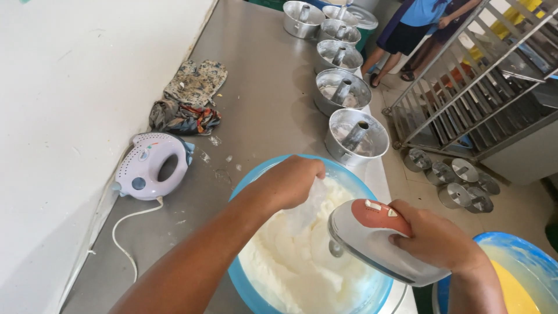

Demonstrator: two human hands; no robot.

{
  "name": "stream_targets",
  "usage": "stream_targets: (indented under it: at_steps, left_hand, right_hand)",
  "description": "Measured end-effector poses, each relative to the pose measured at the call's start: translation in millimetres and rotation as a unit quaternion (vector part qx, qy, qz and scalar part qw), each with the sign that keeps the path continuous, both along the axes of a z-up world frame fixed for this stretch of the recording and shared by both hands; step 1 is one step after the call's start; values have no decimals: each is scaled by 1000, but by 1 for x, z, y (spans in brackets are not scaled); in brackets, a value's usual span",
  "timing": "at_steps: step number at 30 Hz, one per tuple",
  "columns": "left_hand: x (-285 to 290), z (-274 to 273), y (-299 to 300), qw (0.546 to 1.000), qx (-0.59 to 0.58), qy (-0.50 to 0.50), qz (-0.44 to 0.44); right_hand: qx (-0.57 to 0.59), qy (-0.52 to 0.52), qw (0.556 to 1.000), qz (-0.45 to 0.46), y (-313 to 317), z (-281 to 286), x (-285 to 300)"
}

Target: The person uses a hand mixer to blend a white batter in a blue bowl while holding a white cloth in the other hand. They occasionally scrape the sides of the bowl with the cloth to incorporate the mixture.

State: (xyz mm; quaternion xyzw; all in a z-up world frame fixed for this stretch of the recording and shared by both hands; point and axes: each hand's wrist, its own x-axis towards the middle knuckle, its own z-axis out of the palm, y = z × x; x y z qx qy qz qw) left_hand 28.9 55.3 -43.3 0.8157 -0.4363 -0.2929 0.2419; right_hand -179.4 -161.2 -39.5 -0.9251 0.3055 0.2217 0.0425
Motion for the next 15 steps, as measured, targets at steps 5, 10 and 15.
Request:
stream_targets:
  at_steps: [5,10,15]
  left_hand:
    - [10,-3,-2,1000,-14,2,-4]
    - [17,-24,-13,994,-99,0,44]
    - [12,-35,-23,966,-215,22,140]
  right_hand:
    - [11,-10,1000,-3,3,-7,-1]
    - [30,-9,999,-13,3,-2,-3]
    - [30,-20,999,3,-16,1,4]
